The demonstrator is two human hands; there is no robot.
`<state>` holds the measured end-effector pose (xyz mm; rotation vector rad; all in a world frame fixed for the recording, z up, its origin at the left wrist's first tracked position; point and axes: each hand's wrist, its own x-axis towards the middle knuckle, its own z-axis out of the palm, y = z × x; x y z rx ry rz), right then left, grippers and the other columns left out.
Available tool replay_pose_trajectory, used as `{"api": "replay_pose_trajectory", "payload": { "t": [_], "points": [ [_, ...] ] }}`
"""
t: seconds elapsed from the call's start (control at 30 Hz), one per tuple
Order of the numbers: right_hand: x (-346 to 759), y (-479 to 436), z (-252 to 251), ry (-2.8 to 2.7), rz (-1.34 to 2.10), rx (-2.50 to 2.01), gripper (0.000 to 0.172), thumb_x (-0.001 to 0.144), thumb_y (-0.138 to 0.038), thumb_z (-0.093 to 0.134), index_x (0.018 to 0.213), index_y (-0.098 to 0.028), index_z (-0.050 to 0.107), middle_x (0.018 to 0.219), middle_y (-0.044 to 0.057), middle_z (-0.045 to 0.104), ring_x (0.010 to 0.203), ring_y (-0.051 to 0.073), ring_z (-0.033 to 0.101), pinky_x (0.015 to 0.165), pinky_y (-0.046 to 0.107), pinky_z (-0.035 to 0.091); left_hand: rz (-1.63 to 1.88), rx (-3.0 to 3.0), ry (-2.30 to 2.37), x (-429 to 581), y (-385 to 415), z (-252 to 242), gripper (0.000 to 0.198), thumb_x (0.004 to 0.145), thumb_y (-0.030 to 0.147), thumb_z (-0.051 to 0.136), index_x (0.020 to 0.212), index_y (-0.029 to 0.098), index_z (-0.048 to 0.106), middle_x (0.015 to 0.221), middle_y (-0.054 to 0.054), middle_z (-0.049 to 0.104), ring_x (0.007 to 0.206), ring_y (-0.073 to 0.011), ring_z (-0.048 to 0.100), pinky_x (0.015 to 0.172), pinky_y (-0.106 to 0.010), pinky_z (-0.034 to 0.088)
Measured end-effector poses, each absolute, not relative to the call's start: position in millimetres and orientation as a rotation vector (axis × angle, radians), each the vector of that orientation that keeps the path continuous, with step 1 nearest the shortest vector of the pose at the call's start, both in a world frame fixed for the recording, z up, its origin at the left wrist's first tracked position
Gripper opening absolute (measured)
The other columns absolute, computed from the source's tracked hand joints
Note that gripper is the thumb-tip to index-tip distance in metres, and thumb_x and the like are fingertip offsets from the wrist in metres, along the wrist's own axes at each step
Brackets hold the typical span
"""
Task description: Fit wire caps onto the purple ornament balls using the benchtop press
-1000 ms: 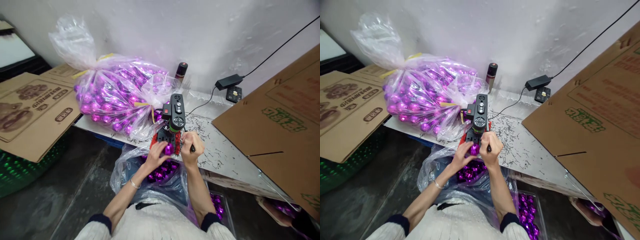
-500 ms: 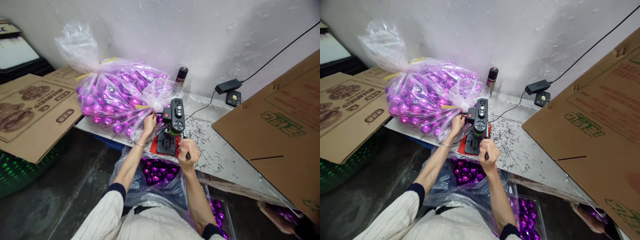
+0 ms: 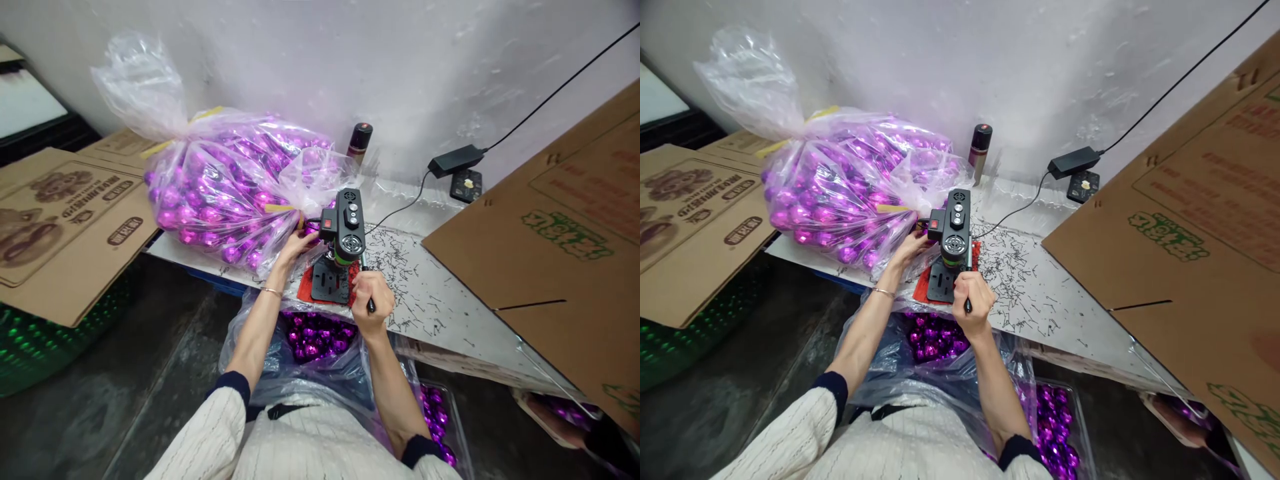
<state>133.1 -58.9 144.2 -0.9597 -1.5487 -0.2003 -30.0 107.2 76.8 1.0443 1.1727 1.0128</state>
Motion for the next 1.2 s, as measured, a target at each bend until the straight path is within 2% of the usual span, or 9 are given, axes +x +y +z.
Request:
{"api": "replay_pose_trajectory", "payload": {
  "t": [0.13, 0.23, 0.3, 0.43, 0.53, 0.73, 0.93, 1.2],
  "points": [
    [134, -59, 144, -1.546, -0.193, -0.961, 0.028, 0.096, -0.007, 0.046, 0.074, -0.023, 0.052, 0.066, 0.000, 0.060, 0.063, 0.014, 0.059, 0.059, 0.029, 0.043, 1.187, 0.805, 0.939, -51, 80, 78, 0.049, 0.092, 0.033, 0.072, 0.139, 0.021, 0.061, 0.120, -0.010, 0.077, 0.095, -0.0213, 0.078, 0.096, -0.043, 0.063],
    [134, -58, 143, -1.544, -0.193, -0.948, 0.028, 0.097, -0.008, 0.047, 0.074, -0.023, 0.052, 0.066, 0.000, 0.060, 0.063, 0.014, 0.059, 0.059, 0.029, 0.043, 1.223, 0.757, 0.912, -66, 58, 77, 0.052, 0.091, 0.032, 0.074, 0.141, 0.026, 0.060, 0.130, -0.009, 0.074, 0.104, -0.0225, 0.076, 0.100, -0.045, 0.063],
    [134, -58, 143, -1.543, -0.189, -0.947, 0.028, 0.097, -0.008, 0.047, 0.074, -0.023, 0.052, 0.066, 0.000, 0.059, 0.064, 0.014, 0.059, 0.060, 0.029, 0.043, 1.222, 0.743, 0.905, -71, 43, 75, 0.050, 0.092, 0.037, 0.074, 0.139, 0.027, 0.062, 0.134, -0.008, 0.072, 0.110, -0.0230, 0.075, 0.101, -0.045, 0.063],
    [135, -57, 143, -1.548, -0.190, -0.957, 0.027, 0.097, -0.009, 0.047, 0.075, -0.023, 0.053, 0.067, 0.000, 0.061, 0.063, 0.014, 0.060, 0.060, 0.029, 0.045, 1.192, 0.850, 0.964, -64, 12, 64, 0.060, 0.090, 0.054, 0.074, 0.140, 0.025, 0.059, 0.132, -0.009, 0.073, 0.113, -0.0246, 0.074, 0.101, -0.044, 0.062],
    [136, -57, 145, -1.556, -0.205, -0.965, 0.027, 0.097, -0.008, 0.047, 0.075, -0.023, 0.054, 0.068, 0.000, 0.062, 0.063, 0.014, 0.060, 0.059, 0.029, 0.044, 1.206, 1.066, 1.048, -43, -7, 49, 0.067, 0.087, 0.057, 0.075, 0.141, 0.022, 0.057, 0.127, -0.011, 0.075, 0.117, -0.0261, 0.073, 0.107, -0.043, 0.058],
    [136, -59, 147, -1.583, -0.210, -0.977, 0.026, 0.098, -0.009, 0.046, 0.077, -0.023, 0.053, 0.068, 0.000, 0.062, 0.064, 0.014, 0.061, 0.061, 0.028, 0.045, 1.248, 1.360, 1.241, -12, -16, 21, 0.067, 0.084, 0.054, 0.080, 0.138, 0.018, 0.062, 0.140, -0.015, 0.069, 0.132, -0.0304, 0.065, 0.118, -0.048, 0.048],
    [136, -60, 146, -1.575, -0.225, -0.997, 0.026, 0.098, -0.011, 0.046, 0.076, -0.023, 0.054, 0.069, 0.000, 0.063, 0.064, 0.014, 0.061, 0.061, 0.029, 0.045, 1.172, 1.619, 1.219, -11, -6, 17, 0.066, 0.088, 0.049, 0.078, 0.143, 0.018, 0.060, 0.131, -0.014, 0.074, 0.122, -0.0297, 0.070, 0.110, -0.046, 0.054],
    [138, -61, 148, -1.597, -0.224, -0.991, 0.025, 0.098, -0.010, 0.047, 0.077, -0.023, 0.052, 0.070, 0.000, 0.063, 0.065, 0.013, 0.061, 0.061, 0.028, 0.046, 1.139, 1.872, 1.149, -9, -3, 15, 0.064, 0.089, 0.048, 0.077, 0.144, 0.021, 0.059, 0.145, -0.016, 0.065, 0.136, -0.0314, 0.061, 0.118, -0.050, 0.047]
  ]
}}
